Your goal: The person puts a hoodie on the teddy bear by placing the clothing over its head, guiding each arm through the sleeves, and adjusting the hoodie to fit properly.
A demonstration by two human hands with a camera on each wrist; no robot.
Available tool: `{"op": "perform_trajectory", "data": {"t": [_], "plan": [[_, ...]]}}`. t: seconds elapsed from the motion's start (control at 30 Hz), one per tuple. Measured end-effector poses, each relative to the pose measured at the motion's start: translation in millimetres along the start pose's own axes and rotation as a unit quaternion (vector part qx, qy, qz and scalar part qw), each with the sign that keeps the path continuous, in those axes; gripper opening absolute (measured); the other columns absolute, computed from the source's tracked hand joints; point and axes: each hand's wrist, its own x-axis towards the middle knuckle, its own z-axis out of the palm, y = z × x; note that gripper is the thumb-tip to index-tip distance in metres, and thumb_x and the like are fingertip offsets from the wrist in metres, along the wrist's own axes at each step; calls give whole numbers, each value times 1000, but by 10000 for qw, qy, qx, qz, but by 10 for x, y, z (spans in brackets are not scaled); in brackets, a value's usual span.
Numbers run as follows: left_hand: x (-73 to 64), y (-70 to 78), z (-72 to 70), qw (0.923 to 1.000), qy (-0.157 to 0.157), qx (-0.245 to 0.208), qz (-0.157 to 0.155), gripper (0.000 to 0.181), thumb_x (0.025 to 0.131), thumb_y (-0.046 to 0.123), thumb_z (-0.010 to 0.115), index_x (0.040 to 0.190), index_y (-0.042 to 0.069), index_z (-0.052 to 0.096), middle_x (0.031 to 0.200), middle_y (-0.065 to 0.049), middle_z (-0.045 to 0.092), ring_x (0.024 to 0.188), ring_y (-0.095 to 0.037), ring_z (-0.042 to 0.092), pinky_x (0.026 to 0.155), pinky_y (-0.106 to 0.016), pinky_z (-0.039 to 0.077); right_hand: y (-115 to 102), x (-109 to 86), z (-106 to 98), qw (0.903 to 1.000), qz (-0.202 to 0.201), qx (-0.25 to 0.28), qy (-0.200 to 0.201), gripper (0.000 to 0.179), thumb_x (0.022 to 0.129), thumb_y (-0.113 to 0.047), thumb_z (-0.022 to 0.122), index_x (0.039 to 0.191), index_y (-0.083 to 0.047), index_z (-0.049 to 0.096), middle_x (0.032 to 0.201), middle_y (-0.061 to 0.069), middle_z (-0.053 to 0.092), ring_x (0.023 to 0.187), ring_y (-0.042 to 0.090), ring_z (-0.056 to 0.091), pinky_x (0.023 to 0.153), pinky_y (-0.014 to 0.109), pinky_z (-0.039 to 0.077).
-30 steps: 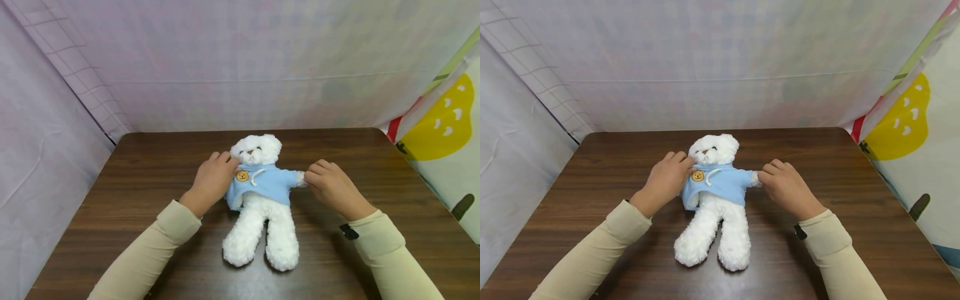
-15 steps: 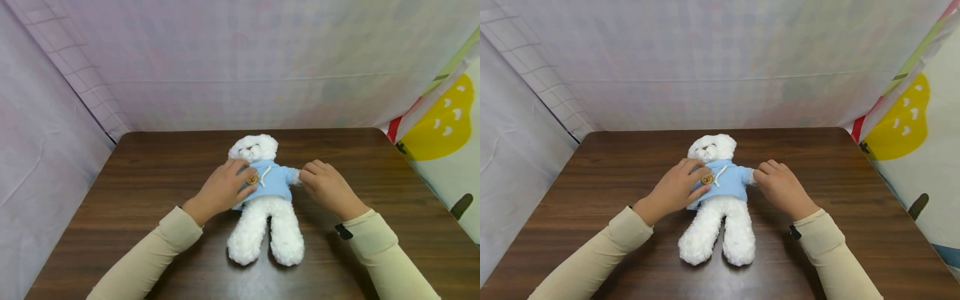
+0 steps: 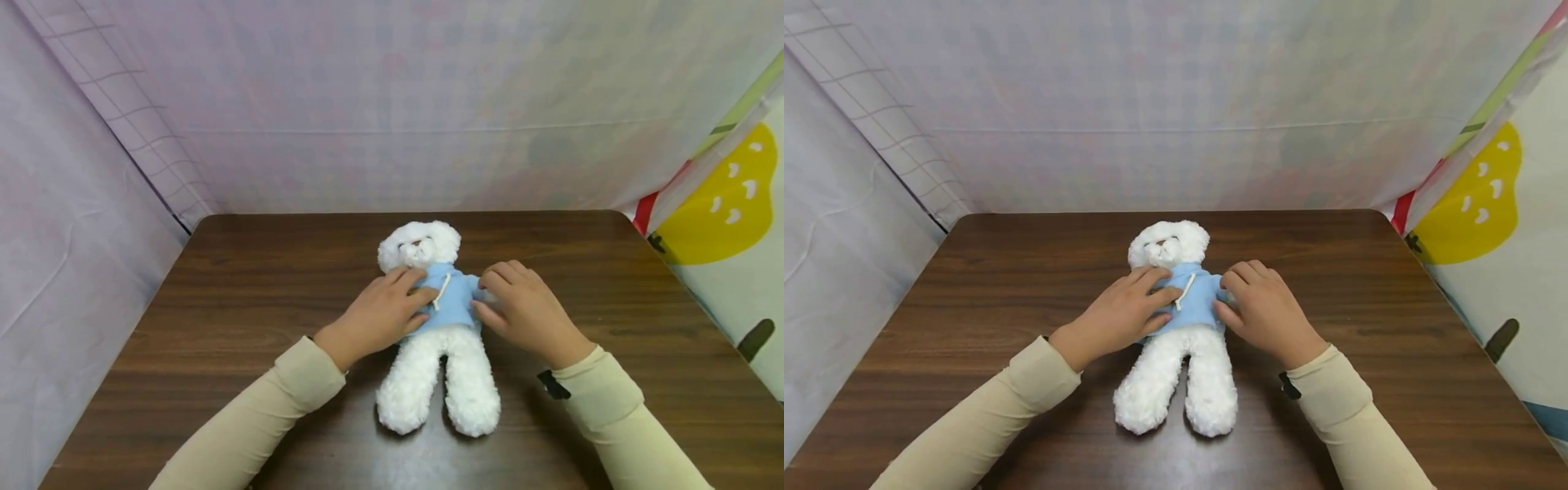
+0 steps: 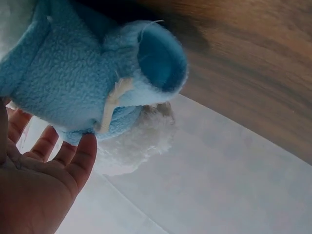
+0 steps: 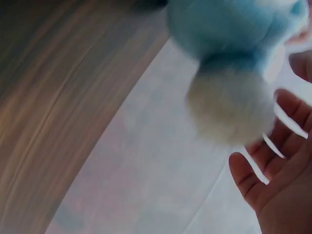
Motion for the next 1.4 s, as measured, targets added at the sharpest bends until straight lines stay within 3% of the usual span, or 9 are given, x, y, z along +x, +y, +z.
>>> {"op": "perform_trajectory", "data": {"t": [0.3, 0.43, 0.57, 0.7, 0.83, 0.97, 1.07, 1.23, 1.4], "plan": [[-6, 24, -11, 9994, -185, -257, -116, 47, 100, 40, 58, 142, 20, 55, 146, -10, 43, 133, -28, 42, 93, -43, 50, -30, 21, 60, 9928, 730, 525, -795, 42, 94, -28, 71, 123, 0, 61, 115, 14, 61, 104, 31, 59, 87, 48, 50], [-7, 57, -8, 9994, 84, -331, -75, 43, 99, 38, 62, 137, 19, 60, 143, -10, 46, 132, -27, 43, 99, -43, 47, 11, -17, 41, 9898, 945, 755, -756, 29, 95, -18, 68, 118, -1, 63, 112, 13, 63, 99, 29, 63, 83, 48, 52], [-17, 91, 16, 9969, 522, -533, 257, 34, 96, 38, 66, 122, 17, 67, 137, -9, 51, 131, -27, 43, 107, -42, 39, 20, -20, 31, 9906, 967, 749, -620, 18, 94, -12, 66, 109, -2, 64, 107, 12, 65, 90, 26, 64, 75, 46, 53], [-41, 102, 42, 9958, 561, -605, 393, 39, 92, 44, 69, 120, 17, 66, 137, -9, 50, 135, -30, 40, 109, -44, 37, 30, -28, 44, 9891, 1115, 689, -666, 12, 93, -7, 65, 104, -3, 64, 102, 10, 65, 85, 24, 64, 72, 44, 53], [-69, 89, 23, 9966, 550, -604, 67, 52, 89, 49, 72, 127, 15, 61, 141, -14, 45, 138, -34, 37, 108, -48, 38, 42, -33, 45, 9894, 1155, 518, -707, 10, 88, -2, 66, 97, -4, 62, 97, 9, 63, 82, 24, 59, 69, 42, 50], [-79, 66, -11, 9955, 586, -697, -256, 65, 83, 56, 75, 130, 14, 59, 143, -16, 42, 137, -35, 36, 103, -49, 42, -7, 12, 30, 9952, 813, 530, -148, 19, 79, 10, 61, 94, -2, 60, 104, 15, 59, 93, 33, 55, 77, 48, 47], [-69, 54, -25, 9957, 378, -769, -344, 72, 80, 62, 74, 132, 15, 58, 145, -15, 40, 138, -34, 35, 101, -49, 44, -115, 75, 34, 9959, 467, 767, 138, 20, 83, 5, 64, 102, 0, 61, 112, 18, 57, 104, 37, 53, 86, 51, 46], [-66, 70, -20, 9951, 94, -812, -549, 71, 84, 60, 71, 136, 15, 56, 148, -15, 36, 138, -32, 34, 99, -47, 46, -265, 112, 73, 9954, 494, 573, -592, 51, 92, -35, 72, 132, -5, 59, 116, 17, 55, 102, 34, 53, 82, 50, 48], [-82, 107, -11, 9918, -33, -807, -993, 64, 85, 40, 78, 138, 13, 53, 148, -19, 36, 135, -36, 39, 95, -46, 49, -295, 75, 109, 9922, 771, 359, -908, 60, 90, -39, 73, 136, -4, 56, 117, 20, 52, 98, 34, 51, 75, 46, 48]]}}
